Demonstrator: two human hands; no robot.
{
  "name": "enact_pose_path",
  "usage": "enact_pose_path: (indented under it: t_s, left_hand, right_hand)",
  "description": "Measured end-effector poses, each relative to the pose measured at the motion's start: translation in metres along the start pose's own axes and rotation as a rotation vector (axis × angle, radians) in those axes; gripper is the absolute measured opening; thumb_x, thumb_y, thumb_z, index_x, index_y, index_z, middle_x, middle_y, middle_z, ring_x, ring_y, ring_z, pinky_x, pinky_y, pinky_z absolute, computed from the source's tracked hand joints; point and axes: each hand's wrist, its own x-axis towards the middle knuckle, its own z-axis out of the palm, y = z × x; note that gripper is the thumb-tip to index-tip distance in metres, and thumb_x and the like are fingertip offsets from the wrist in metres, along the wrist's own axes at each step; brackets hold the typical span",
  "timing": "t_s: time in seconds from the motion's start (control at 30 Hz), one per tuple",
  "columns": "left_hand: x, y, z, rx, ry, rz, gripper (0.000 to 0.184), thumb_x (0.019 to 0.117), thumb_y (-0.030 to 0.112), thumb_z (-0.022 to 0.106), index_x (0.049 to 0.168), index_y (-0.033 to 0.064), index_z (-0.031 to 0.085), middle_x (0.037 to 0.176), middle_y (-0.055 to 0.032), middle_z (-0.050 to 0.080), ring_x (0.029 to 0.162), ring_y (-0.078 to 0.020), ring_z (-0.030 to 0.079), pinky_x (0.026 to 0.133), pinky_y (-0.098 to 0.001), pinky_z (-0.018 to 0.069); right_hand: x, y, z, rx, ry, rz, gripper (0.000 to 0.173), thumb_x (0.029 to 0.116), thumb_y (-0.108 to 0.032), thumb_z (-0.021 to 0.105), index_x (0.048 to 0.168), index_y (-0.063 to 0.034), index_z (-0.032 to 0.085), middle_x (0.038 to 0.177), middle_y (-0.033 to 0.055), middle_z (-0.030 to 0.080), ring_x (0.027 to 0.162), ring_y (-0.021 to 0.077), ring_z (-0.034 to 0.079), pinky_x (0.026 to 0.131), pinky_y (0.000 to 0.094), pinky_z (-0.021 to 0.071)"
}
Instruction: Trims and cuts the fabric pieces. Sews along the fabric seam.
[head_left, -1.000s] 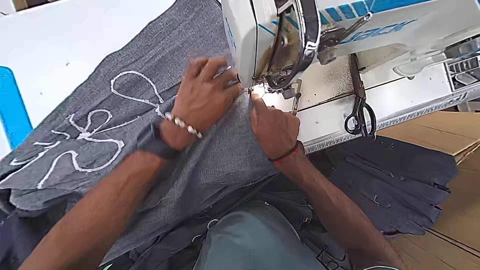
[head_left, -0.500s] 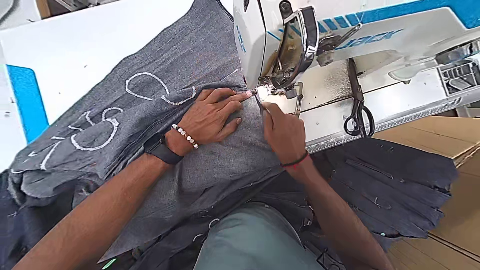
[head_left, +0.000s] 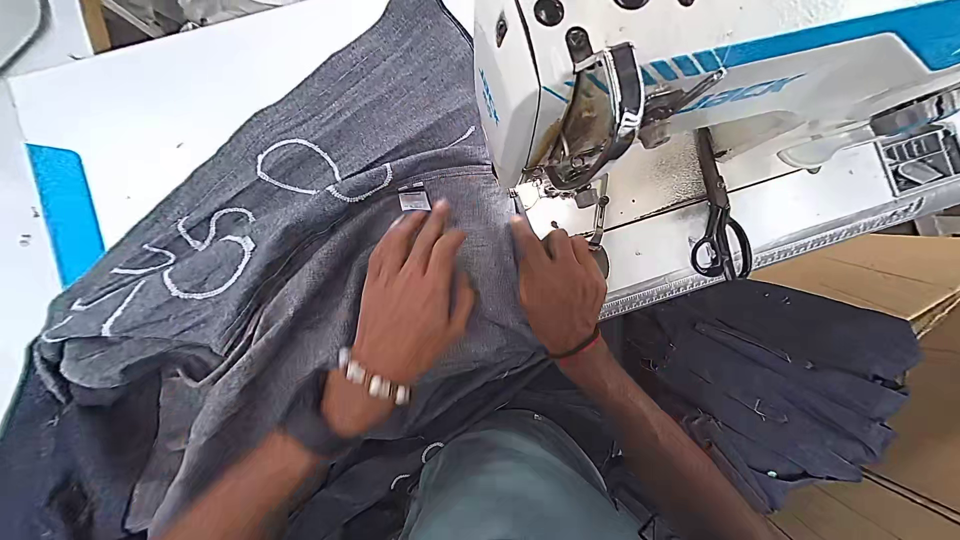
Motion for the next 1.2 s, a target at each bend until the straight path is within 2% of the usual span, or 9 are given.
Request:
enact_pose_path:
  t_s: [0.17,0.33,0.47,0.53,0.6,0.67,0.77,0.97,1.2]
  left_hand:
    - [-0.094,-0.027,0.028,-0.021,0.023,-0.434,0.081,0.1030,0.067,0.021,0.162,0.0118,0.032,0.168,-0.0154,0.028,0.155,-0.0449,0.021,0.119,-0.0767,0.0093]
    - [-0.066,-0.141,0.022,0.103,-0.047,-0.118,0.088,0.0958,0.079,0.018,0.163,0.0229,0.031,0.173,-0.0024,0.020,0.158,-0.0327,0.018,0.119,-0.0677,0.0225]
    - [-0.008,-0.153,-0.026,0.138,-0.272,-0.063,0.087,0.0918,0.077,0.045,0.157,0.0194,0.042,0.166,-0.0102,0.034,0.151,-0.0410,0.032,0.110,-0.0709,0.0352]
    - [0.018,-0.099,-0.040,-0.003,-0.148,-0.002,0.052,0.0969,0.052,0.062,0.133,0.0139,0.067,0.141,-0.0121,0.062,0.139,-0.0408,0.049,0.109,-0.0676,0.0388]
    - [0.040,-0.040,-0.027,-0.251,0.053,0.070,0.034,0.1043,0.032,0.053,0.121,0.0097,0.072,0.128,-0.0079,0.070,0.130,-0.0290,0.058,0.110,-0.0525,0.0449]
    - [0.055,-0.008,0.005,-0.352,0.094,0.155,0.032,0.1047,0.025,0.053,0.126,0.0070,0.069,0.137,-0.0085,0.065,0.135,-0.0285,0.054,0.114,-0.0497,0.0419]
    - [0.063,-0.007,0.049,-0.209,0.146,0.293,0.037,0.1047,0.026,0.049,0.134,0.0133,0.067,0.148,-0.0044,0.059,0.141,-0.0248,0.050,0.117,-0.0453,0.0386]
    - [0.063,-0.026,0.049,-0.196,0.133,0.405,0.043,0.1055,0.026,0.045,0.143,0.0129,0.062,0.152,-0.0027,0.056,0.145,-0.0214,0.047,0.121,-0.0413,0.0347]
    - [0.077,-0.048,0.051,-0.218,0.086,0.524,0.045,0.1063,0.030,0.042,0.145,0.0178,0.060,0.153,-0.0006,0.055,0.145,-0.0208,0.045,0.121,-0.0427,0.0339]
  right_hand:
    - [-0.018,0.017,-0.003,0.000,-0.100,-0.039,0.046,0.1063,-0.046,0.041,0.149,-0.0371,0.055,0.140,0.0107,0.057,0.129,0.0319,0.050,0.103,0.0531,0.0369]
    - [-0.019,0.008,0.001,-0.034,-0.184,-0.073,0.077,0.0991,-0.070,0.034,0.162,-0.0252,0.037,0.168,0.0106,0.031,0.154,0.0341,0.028,0.118,0.0638,0.0224]
    - [-0.021,0.003,0.003,-0.031,-0.192,-0.053,0.083,0.0964,-0.076,0.033,0.161,-0.0239,0.039,0.169,0.0113,0.029,0.155,0.0352,0.025,0.120,0.0649,0.0195]
    - [-0.020,0.005,-0.001,0.001,-0.192,-0.054,0.078,0.0988,-0.073,0.033,0.156,-0.0231,0.046,0.167,0.0096,0.034,0.155,0.0344,0.027,0.119,0.0647,0.0209]
    - [-0.015,0.011,-0.006,0.130,-0.123,-0.054,0.059,0.1036,-0.062,0.040,0.141,-0.0213,0.062,0.156,0.0063,0.050,0.146,0.0302,0.041,0.115,0.0580,0.0320]
    - [-0.006,0.025,-0.016,0.312,0.006,-0.052,0.032,0.1046,-0.036,0.055,0.117,-0.0144,0.075,0.128,0.0068,0.069,0.123,0.0258,0.062,0.101,0.0487,0.0505]
    - [0.012,0.061,-0.037,0.291,0.035,0.040,0.025,0.0986,-0.010,0.057,0.116,-0.0097,0.076,0.117,0.0124,0.071,0.111,0.0290,0.067,0.092,0.0471,0.0557]
    - [0.029,0.086,-0.031,0.269,-0.139,-0.042,0.026,0.0954,-0.013,0.063,0.115,-0.0188,0.078,0.108,0.0134,0.068,0.096,0.0309,0.066,0.075,0.0492,0.0551]
    - [0.021,0.029,0.000,0.313,0.101,-0.247,0.027,0.0986,-0.012,0.058,0.116,-0.0196,0.077,0.123,0.0011,0.073,0.115,0.0234,0.065,0.091,0.0439,0.0512]
